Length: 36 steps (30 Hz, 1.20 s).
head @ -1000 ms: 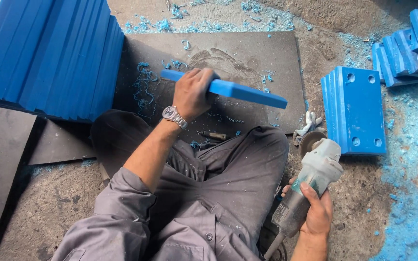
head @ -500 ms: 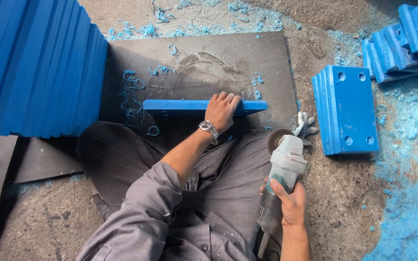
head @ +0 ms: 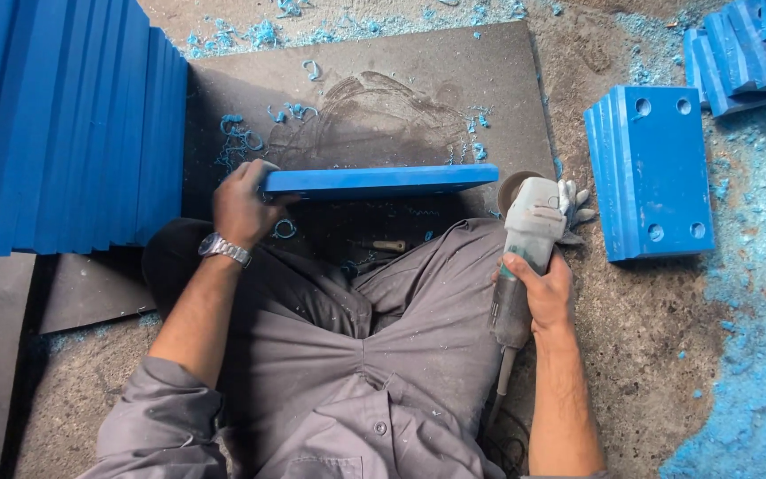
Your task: Grinding and scraping edges of blue plastic blocks to remove excess material.
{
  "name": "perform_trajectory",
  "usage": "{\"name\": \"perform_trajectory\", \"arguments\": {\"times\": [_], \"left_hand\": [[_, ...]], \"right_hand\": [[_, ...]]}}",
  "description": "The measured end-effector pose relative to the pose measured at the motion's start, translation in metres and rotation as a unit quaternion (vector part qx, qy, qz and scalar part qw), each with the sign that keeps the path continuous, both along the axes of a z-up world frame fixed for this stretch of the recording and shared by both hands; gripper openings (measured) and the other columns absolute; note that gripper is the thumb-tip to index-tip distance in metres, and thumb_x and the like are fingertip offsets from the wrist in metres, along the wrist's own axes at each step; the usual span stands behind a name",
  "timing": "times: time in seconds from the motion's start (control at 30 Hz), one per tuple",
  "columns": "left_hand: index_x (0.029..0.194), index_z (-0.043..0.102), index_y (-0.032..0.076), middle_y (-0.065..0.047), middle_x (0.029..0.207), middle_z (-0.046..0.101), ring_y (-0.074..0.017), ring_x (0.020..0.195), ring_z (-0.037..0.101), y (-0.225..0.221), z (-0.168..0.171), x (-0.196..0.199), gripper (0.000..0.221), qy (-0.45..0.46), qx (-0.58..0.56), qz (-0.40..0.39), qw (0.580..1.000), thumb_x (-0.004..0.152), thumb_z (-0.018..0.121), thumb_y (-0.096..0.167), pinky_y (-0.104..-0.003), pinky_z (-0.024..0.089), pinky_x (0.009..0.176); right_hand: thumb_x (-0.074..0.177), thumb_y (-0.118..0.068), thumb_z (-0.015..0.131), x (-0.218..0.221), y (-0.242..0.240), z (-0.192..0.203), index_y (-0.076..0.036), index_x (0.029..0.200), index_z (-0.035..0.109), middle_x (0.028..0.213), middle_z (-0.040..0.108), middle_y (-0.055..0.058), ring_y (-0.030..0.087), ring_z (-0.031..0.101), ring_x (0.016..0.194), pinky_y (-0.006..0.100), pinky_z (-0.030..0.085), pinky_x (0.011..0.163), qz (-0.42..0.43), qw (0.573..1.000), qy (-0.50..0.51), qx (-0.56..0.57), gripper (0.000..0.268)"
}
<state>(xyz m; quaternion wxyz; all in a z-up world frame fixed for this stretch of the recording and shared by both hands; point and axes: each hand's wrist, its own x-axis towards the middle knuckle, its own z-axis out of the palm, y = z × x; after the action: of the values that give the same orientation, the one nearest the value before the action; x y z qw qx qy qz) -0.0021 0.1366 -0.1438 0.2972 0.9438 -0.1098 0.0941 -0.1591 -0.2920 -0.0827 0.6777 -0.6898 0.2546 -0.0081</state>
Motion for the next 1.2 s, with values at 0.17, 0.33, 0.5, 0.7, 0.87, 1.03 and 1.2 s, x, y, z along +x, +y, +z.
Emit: {"name": "perform_trajectory", "arguments": {"times": [0.17, 0.33, 0.5, 0.7, 0.87, 1.03, 1.2], "left_hand": [[0.107, 0.072, 0.011, -0.008, 0.100, 0.077, -0.0204, 0.094, 0.075, -0.002, -0.019, -0.001, 0.043, 0.143, -0.167, -0.017, 0.975, 0.071, 0.093, 0.019, -0.035, 0.059, 0.079], [0.108, 0.074, 0.013, -0.007, 0.100, 0.079, -0.0178, 0.092, 0.077, -0.007, -0.021, -0.003, 0.040, 0.162, -0.176, -0.024, 0.971, 0.073, 0.092, 0.018, -0.032, 0.061, 0.078], [0.109, 0.073, 0.012, -0.006, 0.102, 0.078, -0.0185, 0.092, 0.077, -0.013, -0.018, -0.009, 0.037, 0.160, -0.174, -0.010, 0.972, 0.077, 0.090, 0.018, -0.033, 0.061, 0.076], [0.108, 0.072, 0.010, -0.007, 0.108, 0.078, -0.0213, 0.099, 0.076, -0.017, -0.018, -0.009, 0.036, 0.148, -0.174, -0.031, 0.973, 0.077, 0.089, 0.016, -0.035, 0.061, 0.082], [0.107, 0.071, 0.009, -0.006, 0.115, 0.077, -0.0225, 0.104, 0.075, -0.015, -0.017, -0.007, 0.033, 0.129, -0.177, -0.056, 0.974, 0.078, 0.087, 0.013, -0.035, 0.060, 0.085], [0.109, 0.072, 0.011, -0.006, 0.113, 0.078, -0.0218, 0.102, 0.076, -0.014, -0.013, -0.007, 0.032, 0.137, -0.165, -0.056, 0.975, 0.080, 0.085, 0.010, -0.034, 0.060, 0.084], [0.111, 0.072, 0.012, -0.006, 0.112, 0.077, -0.0230, 0.099, 0.075, -0.013, -0.016, -0.008, 0.034, 0.130, -0.148, -0.063, 0.978, 0.080, 0.085, 0.011, -0.035, 0.060, 0.080]], "right_hand": [[0.082, -0.022, 0.082, 0.009, 0.000, 0.007, 0.002, 0.116, 0.060, 0.090, 0.070, 0.011, 0.020, 0.072, 0.070, 0.034, 0.060, 0.062, -0.001, 1.000, -0.006, -0.007, 0.047], [0.082, -0.023, 0.083, 0.008, 0.004, 0.010, 0.002, 0.117, 0.059, 0.091, 0.070, 0.011, 0.020, 0.071, 0.070, 0.034, 0.060, 0.062, -0.002, 1.000, -0.015, -0.017, 0.049], [0.081, -0.024, 0.083, 0.004, 0.000, 0.005, 0.002, 0.120, 0.058, 0.091, 0.071, 0.010, 0.019, 0.072, 0.071, 0.033, 0.061, 0.064, 0.006, 0.999, -0.006, -0.032, 0.053], [0.080, -0.023, 0.084, 0.005, 0.000, 0.001, 0.002, 0.121, 0.058, 0.092, 0.070, 0.010, 0.019, 0.072, 0.072, 0.033, 0.061, 0.064, 0.013, 0.999, -0.001, -0.031, 0.054], [0.082, -0.022, 0.083, 0.005, 0.002, 0.000, 0.002, 0.121, 0.058, 0.092, 0.071, 0.010, 0.019, 0.072, 0.073, 0.032, 0.061, 0.065, 0.008, 0.999, -0.005, -0.039, 0.052], [0.082, -0.019, 0.082, 0.006, 0.012, 0.000, 0.002, 0.121, 0.058, 0.093, 0.070, 0.011, 0.019, 0.072, 0.072, 0.033, 0.060, 0.065, 0.013, 0.998, 0.002, -0.055, 0.050], [0.080, -0.031, 0.085, 0.013, 0.061, 0.001, -0.001, 0.126, 0.059, 0.114, 0.070, 0.010, 0.023, 0.070, 0.104, 0.039, 0.059, 0.090, 0.113, 0.975, 0.040, -0.185, 0.061]]}}
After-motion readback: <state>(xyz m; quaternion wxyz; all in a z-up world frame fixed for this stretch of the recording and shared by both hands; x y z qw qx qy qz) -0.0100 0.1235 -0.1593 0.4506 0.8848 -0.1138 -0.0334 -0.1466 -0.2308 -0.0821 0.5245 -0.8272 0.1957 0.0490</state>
